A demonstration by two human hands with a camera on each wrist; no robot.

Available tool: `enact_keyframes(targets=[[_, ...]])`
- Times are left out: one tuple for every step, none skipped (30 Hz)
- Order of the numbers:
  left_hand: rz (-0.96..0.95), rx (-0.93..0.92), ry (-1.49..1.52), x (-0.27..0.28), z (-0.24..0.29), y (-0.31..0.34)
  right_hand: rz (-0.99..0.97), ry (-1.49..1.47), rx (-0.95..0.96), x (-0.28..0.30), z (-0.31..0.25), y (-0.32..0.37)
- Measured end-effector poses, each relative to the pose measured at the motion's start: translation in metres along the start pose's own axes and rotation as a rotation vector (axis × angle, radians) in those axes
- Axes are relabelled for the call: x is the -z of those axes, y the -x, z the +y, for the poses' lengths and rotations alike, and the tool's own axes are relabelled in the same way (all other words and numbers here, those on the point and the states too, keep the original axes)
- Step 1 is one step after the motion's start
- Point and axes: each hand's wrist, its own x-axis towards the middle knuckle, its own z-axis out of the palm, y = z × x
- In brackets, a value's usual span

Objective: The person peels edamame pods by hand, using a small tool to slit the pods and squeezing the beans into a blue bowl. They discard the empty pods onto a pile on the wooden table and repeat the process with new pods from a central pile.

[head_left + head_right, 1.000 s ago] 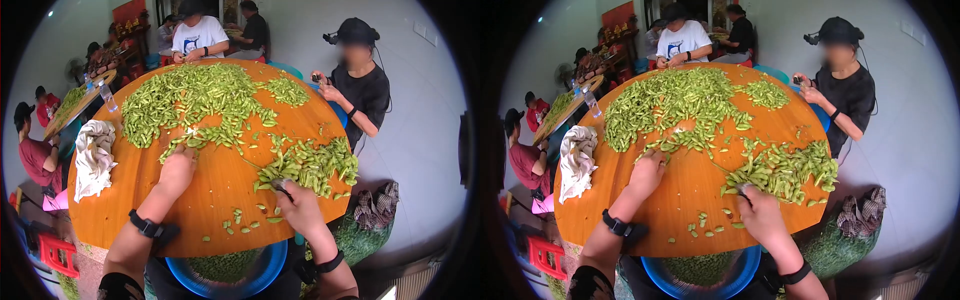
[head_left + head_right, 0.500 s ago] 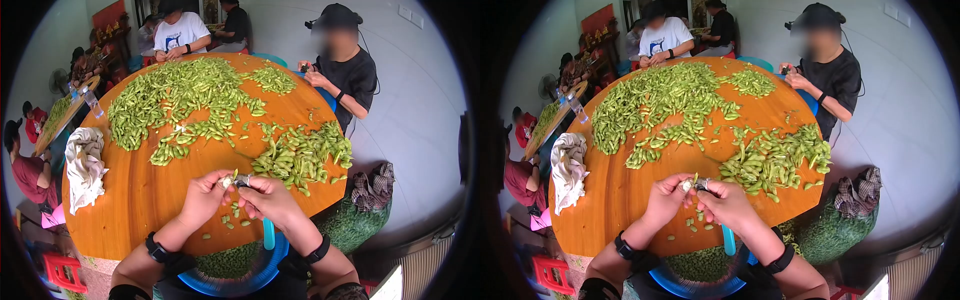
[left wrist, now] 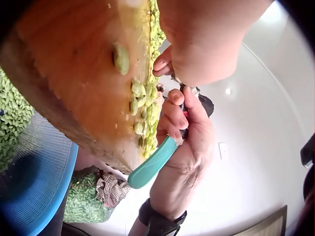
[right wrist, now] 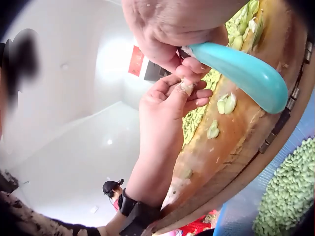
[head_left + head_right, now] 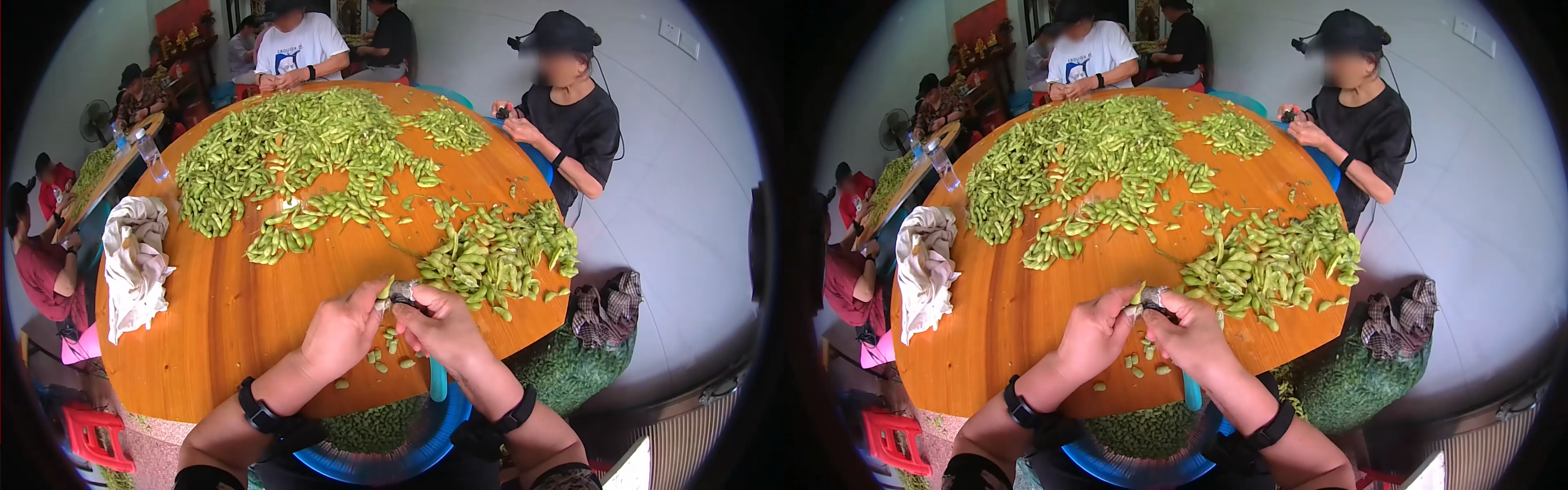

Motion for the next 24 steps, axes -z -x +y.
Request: enact_keyframes(targets=[[-0.017, 0.005, 0.050, 0.000, -0.001, 0.000, -0.011, 0.000, 0.003, 0.001, -0.001, 0.000], [-0.034, 0.011, 0.101, 0.000, -0.002, -0.001, -0.010, 0.002, 0.001, 0.002, -0.001, -0.001], [-0.034, 0.012, 0.104, -0.002, -0.004, -0.001, -0.018, -0.022, -0.007, 0.004, -0.001, -0.001], [-0.061, 0.074, 0.327, -0.004, -0.007, -0.002, -0.025, -0.047, -0.017, 0.006, -0.002, -0.001], [-0.090, 0.137, 0.549, -0.005, -0.009, -0.002, -0.023, -0.048, -0.019, 0.007, -0.002, -0.001], [-0.091, 0.137, 0.549, -0.003, -0.010, -0.004, -0.039, -0.056, -0.052, 0.009, -0.004, -0.001], [-0.164, 0.260, 0.726, 0.001, -0.011, -0.006, -0.056, -0.064, -0.086, 0.009, -0.004, -0.001], [-0.237, 0.384, 0.901, 0.003, -0.013, -0.008, -0.055, -0.066, -0.087, 0.010, -0.003, -0.001], [-0.274, 0.419, 0.917, 0.005, -0.016, -0.009, -0.044, -0.023, -0.051, 0.010, -0.001, -0.002], [-0.275, 0.420, 0.915, 0.004, -0.016, -0.009, -0.034, 0.019, -0.013, 0.009, 0.000, -0.003], [-0.265, 0.466, 0.966, 0.004, -0.016, -0.009, -0.035, 0.017, -0.011, 0.007, 0.001, -0.003], [-0.255, 0.513, 1.019, 0.003, -0.016, -0.009, 0.002, 0.137, 0.095, 0.004, 0.002, -0.002], [-0.256, 0.515, 1.018, 0.002, -0.017, -0.009, 0.039, 0.257, 0.200, 0.001, 0.004, -0.002], [-0.243, 0.547, 1.085, -0.001, -0.017, -0.009, 0.038, 0.255, 0.197, 0.000, 0.005, -0.002], [-0.228, 0.579, 1.151, -0.001, -0.017, -0.009, 0.051, 0.308, 0.275, -0.002, 0.006, -0.002], [-0.227, 0.584, 1.149, 0.000, -0.019, -0.009, 0.065, 0.361, 0.353, -0.003, 0.007, -0.002], [-0.280, 0.545, 1.084, 0.001, -0.021, -0.010, 0.062, 0.358, 0.351, -0.002, 0.007, -0.003], [-0.331, 0.507, 1.019, 0.002, -0.022, -0.010, 0.019, 0.298, 0.228, 0.003, 0.006, -0.004], [-0.331, 0.513, 1.018, 0.002, -0.021, -0.009, -0.023, 0.238, 0.104, 0.005, 0.006, -0.005], [-0.349, 0.444, 0.868, 0.002, -0.019, -0.009, -0.026, 0.236, 0.102, 0.006, 0.005, -0.006], [-0.366, 0.371, 0.718, 0.003, -0.016, -0.009, -0.031, 0.205, 0.052, 0.006, 0.005, -0.006], [-0.366, 0.371, 0.716, 0.003, -0.013, -0.008, -0.035, 0.175, 0.004, 0.007, 0.004, -0.006], [-0.347, 0.278, 0.513, 0.003, -0.010, -0.007, -0.036, 0.174, 0.007, 0.009, 0.006, -0.005], [-0.322, 0.184, 0.310, 0.004, -0.005, -0.007, -0.039, 0.204, 0.021, 0.010, 0.010, -0.004]])
